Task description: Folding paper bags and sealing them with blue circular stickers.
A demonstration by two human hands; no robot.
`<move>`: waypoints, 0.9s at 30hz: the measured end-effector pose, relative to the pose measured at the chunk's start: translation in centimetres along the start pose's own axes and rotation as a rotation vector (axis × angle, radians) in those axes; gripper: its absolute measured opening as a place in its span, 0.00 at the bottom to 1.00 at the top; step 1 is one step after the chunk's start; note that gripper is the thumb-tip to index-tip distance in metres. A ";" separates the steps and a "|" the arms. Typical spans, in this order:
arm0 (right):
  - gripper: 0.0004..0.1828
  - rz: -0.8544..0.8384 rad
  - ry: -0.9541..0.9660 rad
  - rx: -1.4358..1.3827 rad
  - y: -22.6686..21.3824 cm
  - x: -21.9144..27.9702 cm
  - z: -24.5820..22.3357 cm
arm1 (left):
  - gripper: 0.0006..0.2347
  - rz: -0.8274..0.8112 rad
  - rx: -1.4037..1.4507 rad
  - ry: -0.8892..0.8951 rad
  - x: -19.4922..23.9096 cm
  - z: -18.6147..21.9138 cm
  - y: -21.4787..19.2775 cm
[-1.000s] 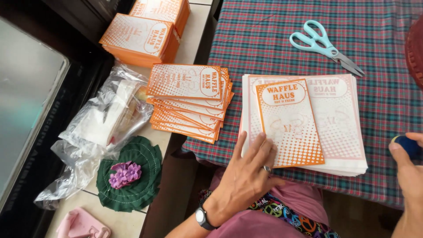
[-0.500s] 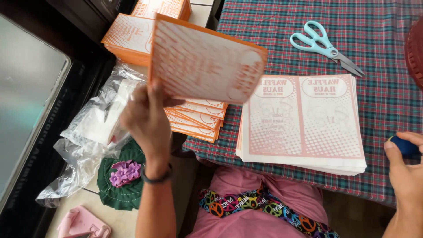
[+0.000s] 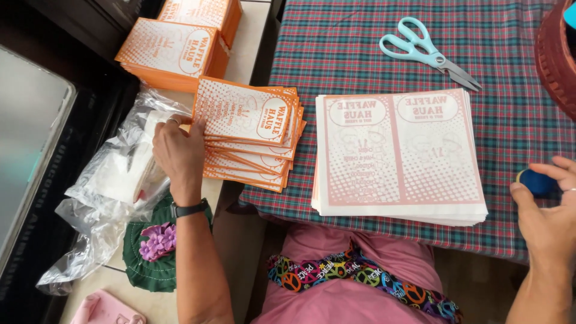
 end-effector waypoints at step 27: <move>0.17 -0.083 -0.234 -0.101 -3.6 1.6 -14.5 | 0.23 -0.342 0.688 0.705 18.3 17.1 -6.7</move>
Point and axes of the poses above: each hand's wrist, its own x-axis away from the middle knuckle, its own y-axis out of the palm, z = x × y, the point moved 7 cm from there along -x, towards the middle knuckle, and after that the axes turned 8 degrees about z, right-handed, at the moved point
